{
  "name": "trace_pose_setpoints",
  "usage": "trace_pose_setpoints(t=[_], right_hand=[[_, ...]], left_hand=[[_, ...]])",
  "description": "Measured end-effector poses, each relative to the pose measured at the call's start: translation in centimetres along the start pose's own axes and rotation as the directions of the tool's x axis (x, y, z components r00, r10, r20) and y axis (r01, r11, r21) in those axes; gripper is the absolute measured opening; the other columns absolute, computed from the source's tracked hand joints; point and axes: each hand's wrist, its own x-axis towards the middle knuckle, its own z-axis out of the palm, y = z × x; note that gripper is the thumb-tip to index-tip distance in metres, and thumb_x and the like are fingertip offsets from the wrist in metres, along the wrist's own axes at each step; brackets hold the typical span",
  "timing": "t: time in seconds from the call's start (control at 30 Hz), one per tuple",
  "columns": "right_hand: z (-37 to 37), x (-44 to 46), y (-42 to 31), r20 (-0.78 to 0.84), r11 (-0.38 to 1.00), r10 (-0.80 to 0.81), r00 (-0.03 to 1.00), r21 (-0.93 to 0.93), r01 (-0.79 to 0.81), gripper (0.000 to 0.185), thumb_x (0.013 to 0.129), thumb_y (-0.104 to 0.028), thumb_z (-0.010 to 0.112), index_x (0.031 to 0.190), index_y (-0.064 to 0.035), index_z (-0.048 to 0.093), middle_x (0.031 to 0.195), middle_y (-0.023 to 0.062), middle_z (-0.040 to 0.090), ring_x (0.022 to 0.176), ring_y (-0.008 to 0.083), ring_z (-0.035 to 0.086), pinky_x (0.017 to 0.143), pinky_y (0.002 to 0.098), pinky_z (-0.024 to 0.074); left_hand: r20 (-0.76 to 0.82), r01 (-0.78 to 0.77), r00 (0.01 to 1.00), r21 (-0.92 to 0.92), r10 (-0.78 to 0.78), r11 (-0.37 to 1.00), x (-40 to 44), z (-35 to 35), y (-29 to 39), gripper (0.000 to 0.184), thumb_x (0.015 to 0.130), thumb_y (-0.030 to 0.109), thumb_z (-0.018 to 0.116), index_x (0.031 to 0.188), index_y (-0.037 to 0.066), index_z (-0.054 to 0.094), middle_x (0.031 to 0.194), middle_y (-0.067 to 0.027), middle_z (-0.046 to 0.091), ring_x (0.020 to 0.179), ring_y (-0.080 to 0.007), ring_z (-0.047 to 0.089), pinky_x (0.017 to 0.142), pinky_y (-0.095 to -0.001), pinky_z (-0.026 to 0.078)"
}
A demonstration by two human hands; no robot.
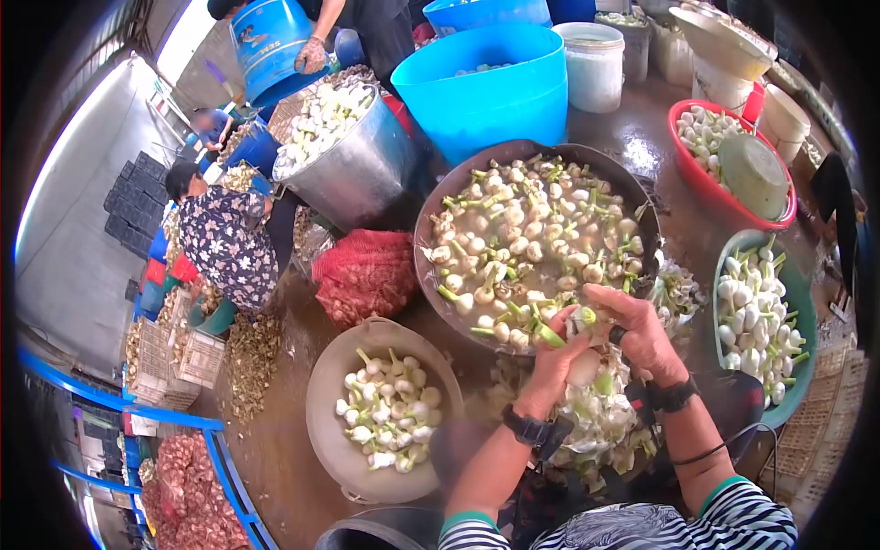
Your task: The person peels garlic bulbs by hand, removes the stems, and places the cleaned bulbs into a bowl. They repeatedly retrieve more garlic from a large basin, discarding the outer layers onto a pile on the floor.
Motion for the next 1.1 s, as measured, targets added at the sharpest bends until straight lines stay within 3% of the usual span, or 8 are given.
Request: trace_pose_setpoints(t=[0.33,0.5,0.57,0.63,0.67,0.8,1.0,1.1], right_hand=[[0.9,-0.6,0.9,-0.289,0.962,0.017,0.957,-0.257,-0.095,0.007,0.079,-0.004,0.060,0.083,0.0017,0.060,0.078,0.0061,0.061,0.069,0.0127,0.056,0.063,0.0276,0.0447],[0.1,0.8,7.9,-0.393,0.821,0.388,0.834,0.559,-0.118,0.023,0.078,-0.001,0.040,0.088,0.0006,0.061,0.080,0.0093,0.061,0.071,0.0211,0.060,0.059,0.0332,0.0515],[0.1,-0.2,7.6,-0.234,0.888,0.453,0.860,0.032,-0.458,0.022,0.077,0.000,0.044,0.091,-0.0002,0.062,0.078,0.0122,0.063,0.074,0.0246,0.062,0.062,0.0377,0.0517],[1.2,-2.3,7.7,0.163,0.619,0.386,0.908,-0.776,-0.123,0.022,0.075,0.001,0.047,0.091,-0.0004,0.062,0.079,0.0166,0.064,0.078,0.0270,0.063,0.067,0.0384,0.0504],[1.2,-3.6,6.4,0.164,0.543,0.479,0.862,-0.827,-0.145,0.032,0.072,0.004,0.049,0.100,-0.0014,0.062,0.086,0.0205,0.064,0.083,0.0304,0.063,0.074,0.0380,0.0494],[-1.7,-3.0,4.2,-0.014,0.943,0.063,0.998,-0.327,-0.064,0.059,0.065,0.014,0.048,0.121,-0.0040,0.056,0.108,0.0190,0.063,0.097,0.0252,0.062,0.081,0.0322,0.0493],[0.7,-2.4,0.7,-0.008,0.875,-0.319,0.948,-0.388,0.291,0.062,0.076,0.000,0.062,0.134,-0.0043,0.042,0.132,0.0188,0.047,0.120,0.0263,0.048,0.095,0.0341,0.0424],[1.3,-2.9,0.9,-0.195,0.993,0.113,0.974,0.050,-0.106,0.055,0.080,-0.007,0.063,0.132,-0.0028,0.043,0.130,0.0198,0.049,0.122,0.0280,0.046,0.100,0.0348,0.0375]], left_hand=[[0.048,-0.061,0.997,-0.074,0.065,0.995,-0.4,0.0,2.1,0.064,0.077,0.001,0.066,0.133,0.007,0.037,0.117,-0.0118,0.053,0.097,-0.0230,0.059,0.077,-0.0353,0.054],[0.366,-0.051,0.924,-0.180,0.115,0.982,-1.5,0.5,2.8,0.080,0.070,0.006,0.074,0.139,0.013,0.032,0.114,-0.0142,0.056,0.088,-0.0252,0.062,0.067,-0.0381,0.056],[0.366,0.022,0.930,-0.162,0.040,0.987,-1.4,0.4,3.5,0.084,0.069,0.005,0.075,0.140,0.012,0.031,0.113,-0.0153,0.056,0.086,-0.0269,0.063,0.067,-0.0390,0.057],[0.287,0.013,0.957,-0.138,0.028,0.990,-0.9,-0.8,3.1,0.078,0.069,0.002,0.073,0.137,0.010,0.034,0.116,-0.0147,0.055,0.092,-0.0279,0.062,0.070,-0.0413,0.056],[0.251,-0.048,0.965,-0.096,0.071,0.994,-0.7,-1.2,2.6,0.076,0.070,0.002,0.072,0.136,0.009,0.036,0.118,-0.0139,0.055,0.095,-0.0282,0.061,0.071,-0.0424,0.057],[0.140,-0.185,0.975,0.094,0.171,0.978,-0.4,-1.0,2.4,0.064,0.074,-0.005,0.066,0.132,0.008,0.042,0.120,-0.0117,0.054,0.102,-0.0244,0.059,0.078,-0.0389,0.055],[-0.062,-0.187,0.979,0.098,0.193,0.977,-0.2,0.8,1.5,0.045,0.083,0.000,0.060,0.126,-0.001,0.048,0.116,-0.0101,0.057,0.100,-0.0178,0.058,0.087,-0.0296,0.048],[-0.072,-0.144,0.977,0.475,0.201,0.868,-0.4,0.8,1.6,0.034,0.084,0.004,0.061,0.116,-0.004,0.055,0.108,-0.0105,0.061,0.096,-0.0163,0.059,0.085,-0.0280,0.047]])
